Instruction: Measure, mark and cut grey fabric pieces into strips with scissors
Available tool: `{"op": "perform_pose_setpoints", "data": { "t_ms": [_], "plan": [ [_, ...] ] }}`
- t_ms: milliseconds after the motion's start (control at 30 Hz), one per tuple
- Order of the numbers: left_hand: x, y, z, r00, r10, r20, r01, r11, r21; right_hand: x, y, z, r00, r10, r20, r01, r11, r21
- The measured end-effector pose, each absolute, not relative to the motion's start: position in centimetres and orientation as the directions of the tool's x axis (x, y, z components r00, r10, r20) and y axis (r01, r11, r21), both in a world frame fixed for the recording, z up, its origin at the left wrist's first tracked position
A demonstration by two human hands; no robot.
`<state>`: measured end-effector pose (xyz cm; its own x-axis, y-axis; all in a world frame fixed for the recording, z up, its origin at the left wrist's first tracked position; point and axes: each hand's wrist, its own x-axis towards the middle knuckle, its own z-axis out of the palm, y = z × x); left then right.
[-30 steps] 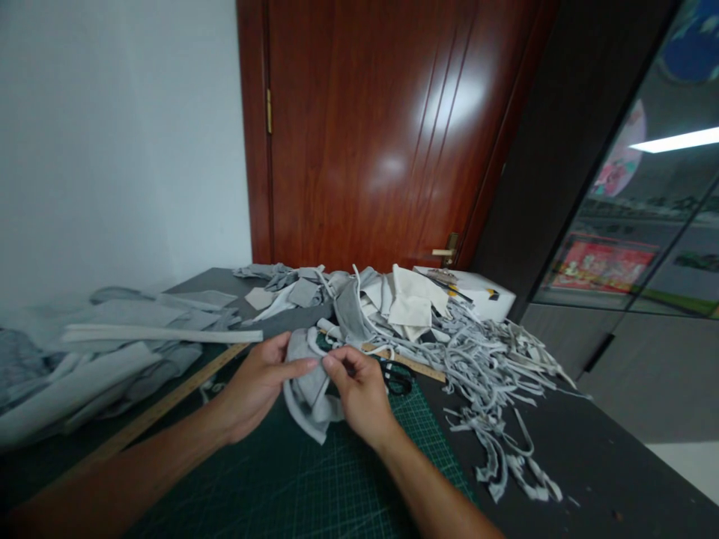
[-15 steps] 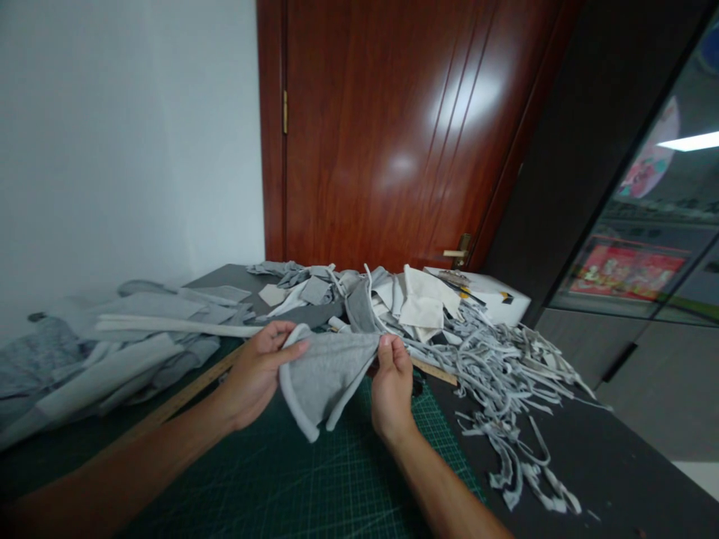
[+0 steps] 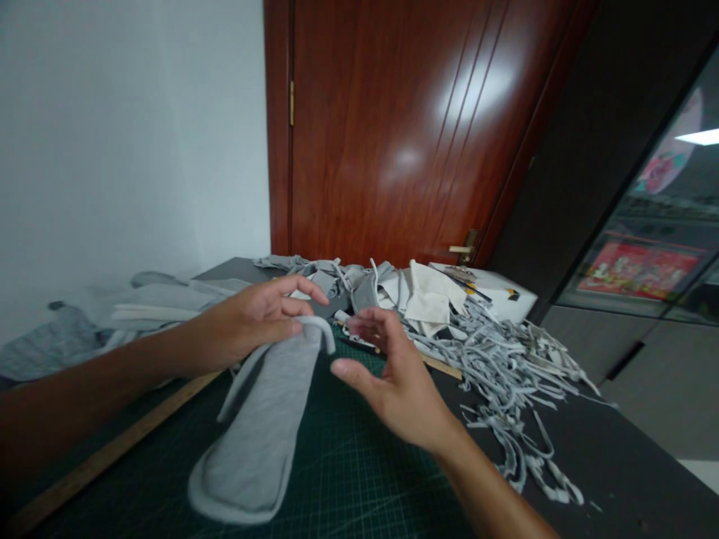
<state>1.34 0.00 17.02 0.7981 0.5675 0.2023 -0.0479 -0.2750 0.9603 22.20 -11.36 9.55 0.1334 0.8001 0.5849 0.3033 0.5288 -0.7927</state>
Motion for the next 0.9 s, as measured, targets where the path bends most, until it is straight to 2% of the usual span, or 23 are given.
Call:
{"op": "perform_pose_setpoints", "data": {
  "t_ms": [67, 133, 200, 333, 400, 567, 667, 800, 900],
  "plan": [
    [1.6, -0.9, 16.7, 0.839, 0.514, 0.179, -0.033, -0.281, 0.959, 21.4, -10.2, 9.9, 0.011, 0.824, 0.567, 0.179, 0.556, -0.812],
    [1.7, -1.3, 16.3, 0.861, 0.46, 0.218, -0.06, -0.333, 0.941, 20.7, -9.3, 10.0, -0.093, 0.882, 0.462, 0.043, 0.468, -0.883],
    [1.3, -0.9, 15.9, 0.853, 0.448, 0.268, -0.064, -0.42, 0.905, 20.4, -8.8, 10.0, -0.08, 0.916, 0.393, -0.017, 0.393, -0.919],
    [-0.4, 1.2, 15.6, 0.799, 0.536, 0.272, 0.084, -0.548, 0.832, 21.5, -8.8, 10.2, 0.086, 0.879, 0.469, 0.145, 0.455, -0.879],
    [-1.3, 2.2, 15.5, 0.783, 0.568, 0.256, 0.155, -0.576, 0.803, 22.5, -8.8, 10.4, 0.099, 0.863, 0.496, 0.258, 0.459, -0.85],
    [-2.5, 3.7, 15.8, 0.739, 0.594, 0.316, 0.207, -0.648, 0.733, 24.3, -8.6, 10.7, 0.088, 0.895, 0.437, 0.403, 0.369, -0.837],
    [-2.5, 3.8, 16.1, 0.663, 0.654, 0.364, 0.258, -0.656, 0.709, 24.8, -8.2, 10.6, 0.135, 0.864, 0.485, 0.489, 0.368, -0.791],
    [-2.2, 3.5, 16.3, 0.608, 0.678, 0.414, 0.289, -0.674, 0.679, 24.6, -8.0, 10.9, 0.18, 0.834, 0.522, 0.508, 0.376, -0.775],
    [-2.5, 3.2, 16.1, 0.619, 0.676, 0.4, 0.22, -0.638, 0.738, 24.3, -8.8, 11.8, 0.163, 0.831, 0.531, 0.468, 0.409, -0.783]
  ]
}}
